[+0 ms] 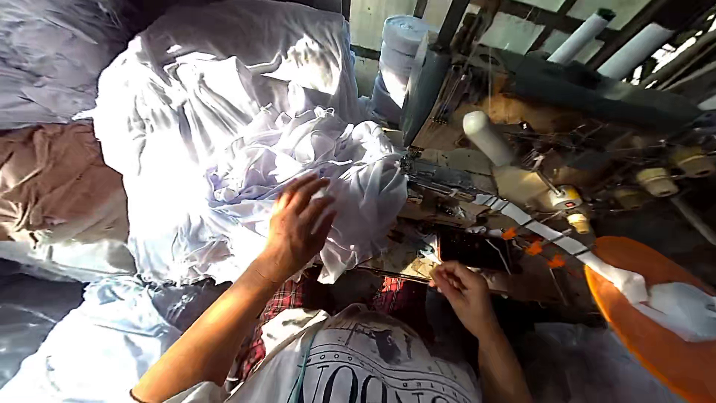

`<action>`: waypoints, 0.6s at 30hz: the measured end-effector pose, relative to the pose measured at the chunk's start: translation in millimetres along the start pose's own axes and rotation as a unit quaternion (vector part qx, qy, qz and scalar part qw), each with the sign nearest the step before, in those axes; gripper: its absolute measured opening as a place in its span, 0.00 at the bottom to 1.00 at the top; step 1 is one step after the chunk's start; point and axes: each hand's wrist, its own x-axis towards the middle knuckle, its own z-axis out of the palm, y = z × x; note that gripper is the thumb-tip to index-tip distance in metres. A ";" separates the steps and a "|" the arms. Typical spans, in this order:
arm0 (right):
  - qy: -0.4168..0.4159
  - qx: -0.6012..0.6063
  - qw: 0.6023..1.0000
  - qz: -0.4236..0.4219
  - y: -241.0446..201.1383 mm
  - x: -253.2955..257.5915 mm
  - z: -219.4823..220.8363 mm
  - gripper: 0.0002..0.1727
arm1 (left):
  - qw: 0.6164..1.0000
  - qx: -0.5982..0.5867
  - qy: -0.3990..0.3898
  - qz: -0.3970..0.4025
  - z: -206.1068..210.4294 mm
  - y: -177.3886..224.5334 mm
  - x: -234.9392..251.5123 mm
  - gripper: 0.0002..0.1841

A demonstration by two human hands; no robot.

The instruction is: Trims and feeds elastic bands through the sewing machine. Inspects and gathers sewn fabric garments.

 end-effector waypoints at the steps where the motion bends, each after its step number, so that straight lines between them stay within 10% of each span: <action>1: -0.003 -0.007 1.000 0.010 2.3 7.6 11.1 0.12 | 0.999 0.029 -0.011 -0.014 -8.1 -6.3 -1.3 0.19; 5: 0.044 -0.125 0.991 -0.003 18.3 24.9 49.1 0.10 | 0.982 0.122 -0.107 -0.098 -17.7 -29.6 -10.3 0.42; 9: 0.082 -0.233 0.969 0.000 36.2 26.2 65.0 0.19 | 0.977 0.092 -0.181 -0.057 -18.1 -51.5 -12.7 0.33; 18: -0.020 -0.388 0.919 0.064 5.7 44.0 52.9 0.14 | 0.977 0.189 -0.071 -0.062 -94.3 -88.2 93.3 0.22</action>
